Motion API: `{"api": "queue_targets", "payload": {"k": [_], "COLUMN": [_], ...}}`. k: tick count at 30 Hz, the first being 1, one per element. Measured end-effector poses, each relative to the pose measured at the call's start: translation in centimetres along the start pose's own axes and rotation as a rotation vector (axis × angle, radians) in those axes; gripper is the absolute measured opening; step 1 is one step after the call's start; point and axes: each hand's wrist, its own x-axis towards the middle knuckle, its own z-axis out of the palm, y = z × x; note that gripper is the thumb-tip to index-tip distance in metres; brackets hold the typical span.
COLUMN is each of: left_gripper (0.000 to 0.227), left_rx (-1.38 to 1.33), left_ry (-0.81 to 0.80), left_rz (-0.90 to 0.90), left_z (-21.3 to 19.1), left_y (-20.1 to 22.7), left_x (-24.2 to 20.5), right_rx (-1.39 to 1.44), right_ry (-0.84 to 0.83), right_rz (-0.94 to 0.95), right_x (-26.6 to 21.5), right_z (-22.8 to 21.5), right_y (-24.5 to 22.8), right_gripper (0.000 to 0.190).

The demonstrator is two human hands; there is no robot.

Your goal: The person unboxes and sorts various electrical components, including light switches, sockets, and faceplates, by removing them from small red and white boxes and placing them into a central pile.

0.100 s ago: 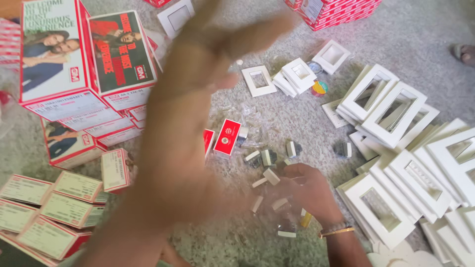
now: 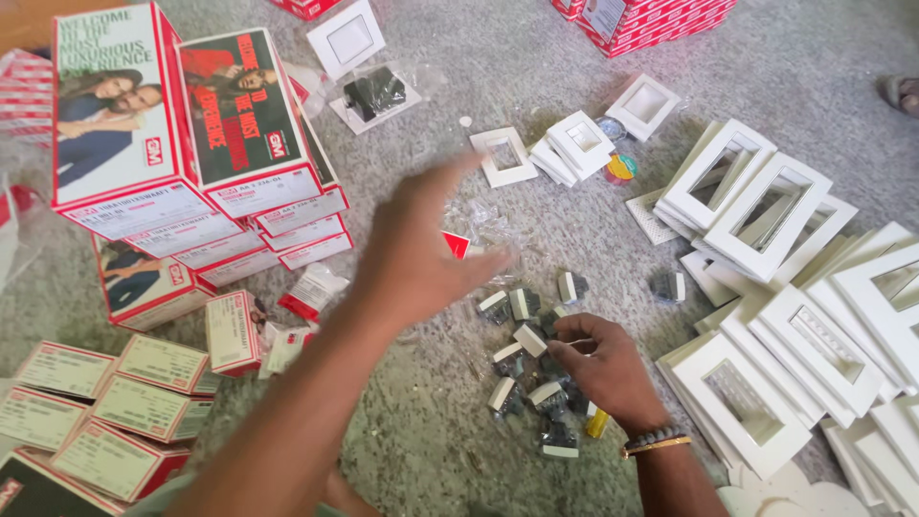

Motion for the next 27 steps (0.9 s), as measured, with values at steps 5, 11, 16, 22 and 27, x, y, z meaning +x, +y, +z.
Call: {"api": "queue_targets", "payload": {"k": [5,11,16,22,27], "left_gripper": [0.105,0.101,0.092,0.065,0.068], "left_rx": [0.519,0.739,0.709,0.692,0.117], "left_ry": [-0.385,-0.477,-0.381,-0.118,0.042], "left_rz": [-0.375,-0.281,-0.245,-0.026,-0.021], "left_z": [6.1,8.7,10.9,11.2,11.0], "left_y": [-5.2,-7.7,-7.6,-6.1,0.9], "left_x": [-3.0,-5.4,-6.7,-5.5,-6.0], "right_rx": [0.049,0.048,0.073,0.185,0.900], "right_ry": [-0.026,-0.037,-0.067,-0.050,0.031], "right_rz": [0.059,0.030,0.081,0.001,0.229], "right_x": [0.1,-0.1,-0.3,-1.2,-0.9], "right_z": [-0.1,0.0,1.1,1.8,0.8], "right_y": [0.3,0.1,-1.3,-3.6,-5.0], "right_gripper": [0.029,0.028,0.027,0.040,0.062]}}
